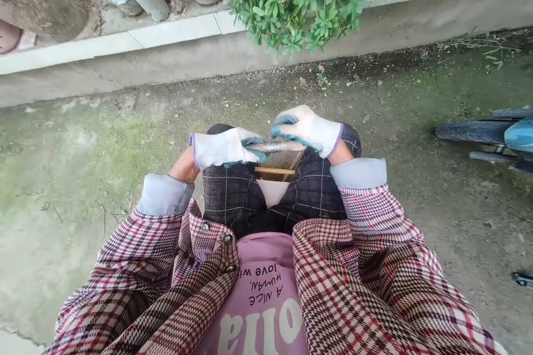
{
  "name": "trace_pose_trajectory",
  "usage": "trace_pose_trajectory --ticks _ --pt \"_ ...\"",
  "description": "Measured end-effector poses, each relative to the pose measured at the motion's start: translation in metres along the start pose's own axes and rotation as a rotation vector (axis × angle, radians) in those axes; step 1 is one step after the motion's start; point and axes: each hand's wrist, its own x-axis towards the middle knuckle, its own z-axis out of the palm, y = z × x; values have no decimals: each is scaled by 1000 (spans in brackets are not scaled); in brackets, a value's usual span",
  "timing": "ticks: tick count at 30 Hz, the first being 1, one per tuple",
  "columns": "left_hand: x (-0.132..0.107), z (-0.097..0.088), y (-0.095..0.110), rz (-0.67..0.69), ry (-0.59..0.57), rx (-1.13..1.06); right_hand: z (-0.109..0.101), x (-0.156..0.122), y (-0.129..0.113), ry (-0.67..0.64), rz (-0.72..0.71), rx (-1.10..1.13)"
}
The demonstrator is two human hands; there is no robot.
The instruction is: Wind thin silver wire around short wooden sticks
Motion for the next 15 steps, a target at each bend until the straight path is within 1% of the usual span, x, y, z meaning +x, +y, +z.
trace_pose_trajectory --ticks 2,3,5,7,9,10,11,13,14,15 --pt "-14 -5 16 19 -17 -97 -3 -2 -9 118 73 163" --pt "-18 -9 23 31 5 -163 -2 -3 -14 175 107 221" --pt "-18 -17 28 59 130 -256 4 -4 -22 244 151 262" --pt "-7 -25 25 85 292 -195 13 -4 -30 256 172 250" --pt "11 -32 15 91 391 8 20 -3 -38 270 187 202" --pt "21 -34 9 89 401 144 21 -2 -41 277 181 161" --pt "31 -35 3 77 382 286 21 0 -43 277 173 117" --pt "49 -35 -6 29 305 530 15 6 -45 245 159 26" --pt "56 -34 -10 4 251 592 9 11 -44 228 147 -8" --pt "64 -33 -12 -10 192 607 2 18 -41 218 134 -31"
